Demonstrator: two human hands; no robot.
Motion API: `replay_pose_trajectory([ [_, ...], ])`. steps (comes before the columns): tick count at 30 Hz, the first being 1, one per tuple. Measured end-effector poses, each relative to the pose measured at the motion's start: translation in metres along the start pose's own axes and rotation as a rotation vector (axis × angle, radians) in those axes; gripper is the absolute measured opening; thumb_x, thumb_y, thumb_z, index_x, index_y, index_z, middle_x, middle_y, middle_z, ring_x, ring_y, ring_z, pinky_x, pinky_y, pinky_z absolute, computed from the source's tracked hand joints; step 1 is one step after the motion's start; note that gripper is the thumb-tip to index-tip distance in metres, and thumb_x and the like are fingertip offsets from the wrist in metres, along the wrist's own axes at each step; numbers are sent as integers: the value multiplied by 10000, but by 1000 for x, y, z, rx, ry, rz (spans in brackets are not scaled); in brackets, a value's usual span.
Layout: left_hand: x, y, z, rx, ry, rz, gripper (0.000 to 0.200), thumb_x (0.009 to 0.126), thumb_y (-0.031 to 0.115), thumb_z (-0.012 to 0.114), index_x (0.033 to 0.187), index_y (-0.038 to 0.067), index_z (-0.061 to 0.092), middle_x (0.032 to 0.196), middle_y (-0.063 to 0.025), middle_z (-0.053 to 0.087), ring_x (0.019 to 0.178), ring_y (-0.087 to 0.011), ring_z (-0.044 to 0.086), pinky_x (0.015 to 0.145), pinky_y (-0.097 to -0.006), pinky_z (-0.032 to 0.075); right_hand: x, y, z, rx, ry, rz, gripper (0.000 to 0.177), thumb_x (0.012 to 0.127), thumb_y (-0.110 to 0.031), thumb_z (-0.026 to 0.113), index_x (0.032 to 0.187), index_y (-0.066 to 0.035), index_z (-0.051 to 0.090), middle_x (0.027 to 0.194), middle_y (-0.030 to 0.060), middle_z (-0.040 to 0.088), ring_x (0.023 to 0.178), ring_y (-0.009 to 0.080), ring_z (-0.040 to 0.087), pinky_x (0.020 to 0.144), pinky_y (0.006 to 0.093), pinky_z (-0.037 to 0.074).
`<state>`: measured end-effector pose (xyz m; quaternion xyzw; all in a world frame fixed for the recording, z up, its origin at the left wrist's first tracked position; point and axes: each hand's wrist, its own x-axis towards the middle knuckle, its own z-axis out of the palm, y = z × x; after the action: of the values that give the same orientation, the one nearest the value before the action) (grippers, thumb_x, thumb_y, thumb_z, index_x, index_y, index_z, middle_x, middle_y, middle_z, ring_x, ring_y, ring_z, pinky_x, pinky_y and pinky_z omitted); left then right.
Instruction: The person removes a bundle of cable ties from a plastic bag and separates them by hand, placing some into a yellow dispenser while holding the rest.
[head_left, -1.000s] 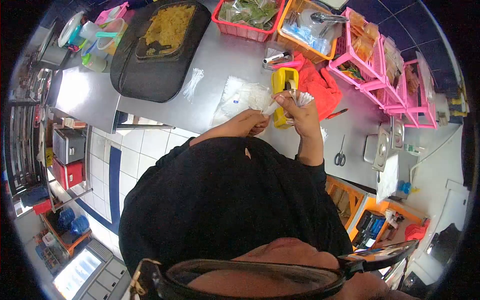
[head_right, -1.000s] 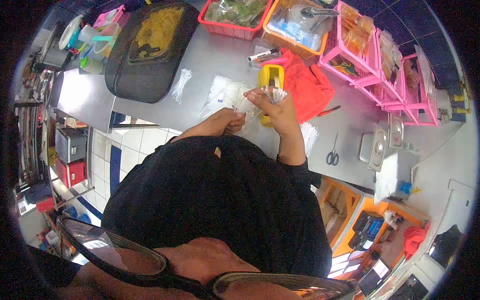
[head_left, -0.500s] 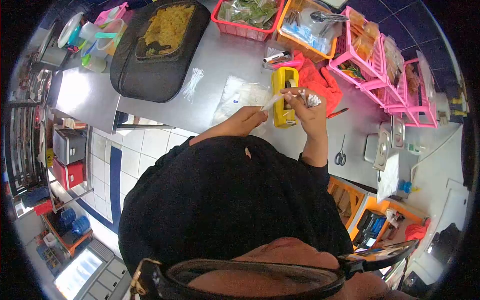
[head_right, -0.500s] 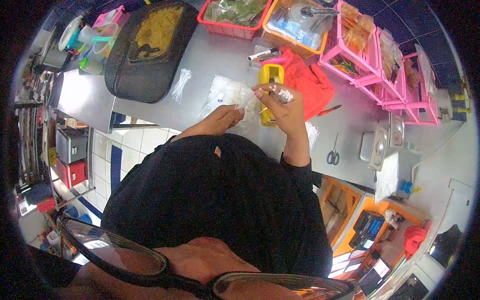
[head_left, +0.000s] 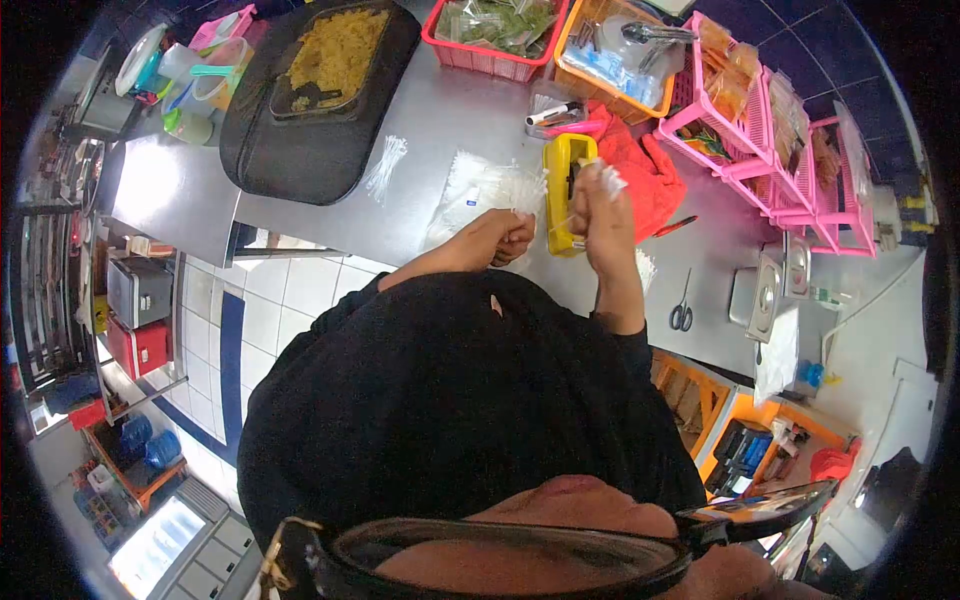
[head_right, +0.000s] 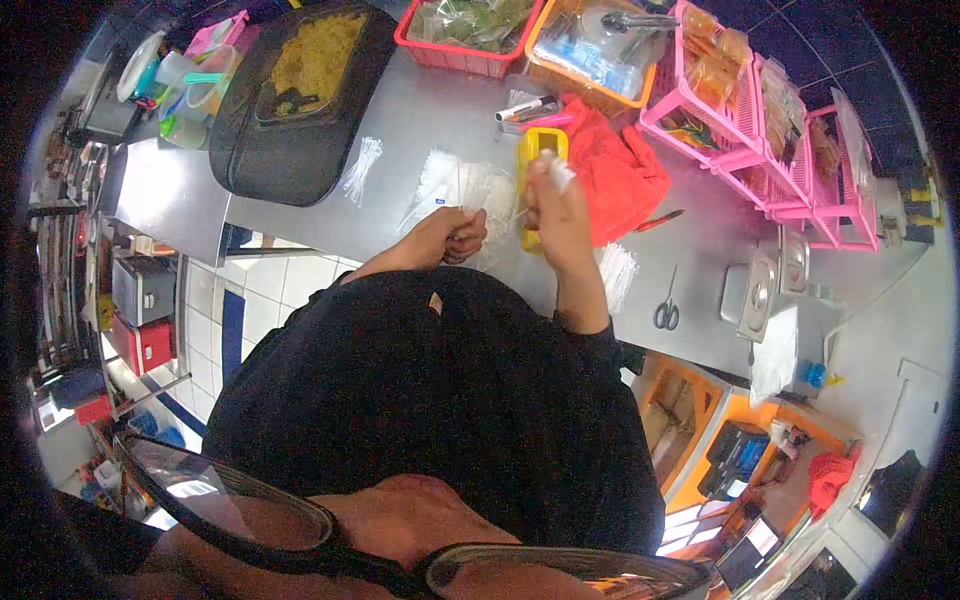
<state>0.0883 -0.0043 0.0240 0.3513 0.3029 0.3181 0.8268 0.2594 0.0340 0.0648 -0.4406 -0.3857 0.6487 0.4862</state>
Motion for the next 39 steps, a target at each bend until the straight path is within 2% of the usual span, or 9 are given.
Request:
replay_pose_trajectory([
  [2, -2, 6, 6, 31, 37, -12, 339, 892, 353, 354, 626, 145, 327, 547, 62, 255, 476, -57, 192, 437, -237, 156, -9, 6, 6, -156, -65, 13, 175, 903, -267, 522, 854, -101, 503, 583, -80, 369, 462, 23, 322, 415, 194, 249],
  [3, -1, 5, 6, 35, 60, 7, 341, 894, 354, 352, 627, 142, 333, 544, 61, 254, 475, -60, 193, 438, -238, 157, -12, 4, 10, -175, -106, 19, 134, 878, -209, 570, 904, -80, 549, 581, -76, 410, 467, 20, 348, 417, 193, 255],
  [6, 0, -2, 4, 30, 110, 66, 337, 911, 345, 345, 654, 128, 367, 548, 63, 253, 472, -60, 197, 439, -233, 161, -12, 20, 14, -202, -131, 24, 124, 851, -167, 606, 909, -70, 557, 566, -82, 413, 465, 16, 348, 420, 193, 258],
  [13, -4, -1, 7, 82, 200, 174, 343, 951, 333, 331, 736, 93, 448, 576, 72, 280, 479, -47, 220, 443, -220, 178, -13, 26, 21, -137, -1, 21, 114, 816, -141, 650, 832, -36, 608, 571, -81, 452, 452, 13, 351, 415, 194, 249],
  [19, -6, 4, 14, 167, 271, 200, 342, 953, 325, 316, 726, 96, 431, 573, 61, 281, 491, -58, 236, 458, -226, 194, -13, 25, 22, -28, 41, -12, 108, 810, -127, 653, 866, -36, 635, 571, -72, 451, 426, 17, 328, 393, 202, 219],
  [28, -3, -3, 11, 92, 240, 201, 302, 957, 277, 338, 741, 91, 436, 574, 82, 272, 477, -38, 229, 438, -211, 189, -14, 18, 27, 110, 118, -34, 88, 836, -108, 612, 871, -36, 577, 584, -70, 422, 439, 14, 309, 392, 203, 215],
  [31, -1, -6, 8, 84, 219, 193, 298, 957, 269, 337, 721, 103, 410, 573, 82, 268, 479, -38, 233, 440, -210, 191, -10, 21, 22, 184, 51, -31, 101, 872, -143, 565, 885, -43, 548, 589, -73, 409, 457, 10, 322, 405, 190, 235],
  [34, -2, -5, 9, 67, 189, 192, 292, 958, 265, 336, 717, 112, 395, 575, 82, 266, 483, -38, 236, 444, -209, 193, -13, 27, 25, -41, -8, -90, 152, 902, -198, 525, 888, -49, 549, 580, -76, 396, 468, 7, 325, 420, 184, 243],
  [39, -2, -5, 6, 53, 168, 200, 290, 962, 271, 331, 725, 115, 394, 580, 76, 265, 488, -38, 231, 449, -208, 195, -10, 29, 23, -167, -76, -198, 183, 915, -234, 505, 919, -59, 557, 580, -79, 398, 476, 4, 322, 425, 186, 246],
])
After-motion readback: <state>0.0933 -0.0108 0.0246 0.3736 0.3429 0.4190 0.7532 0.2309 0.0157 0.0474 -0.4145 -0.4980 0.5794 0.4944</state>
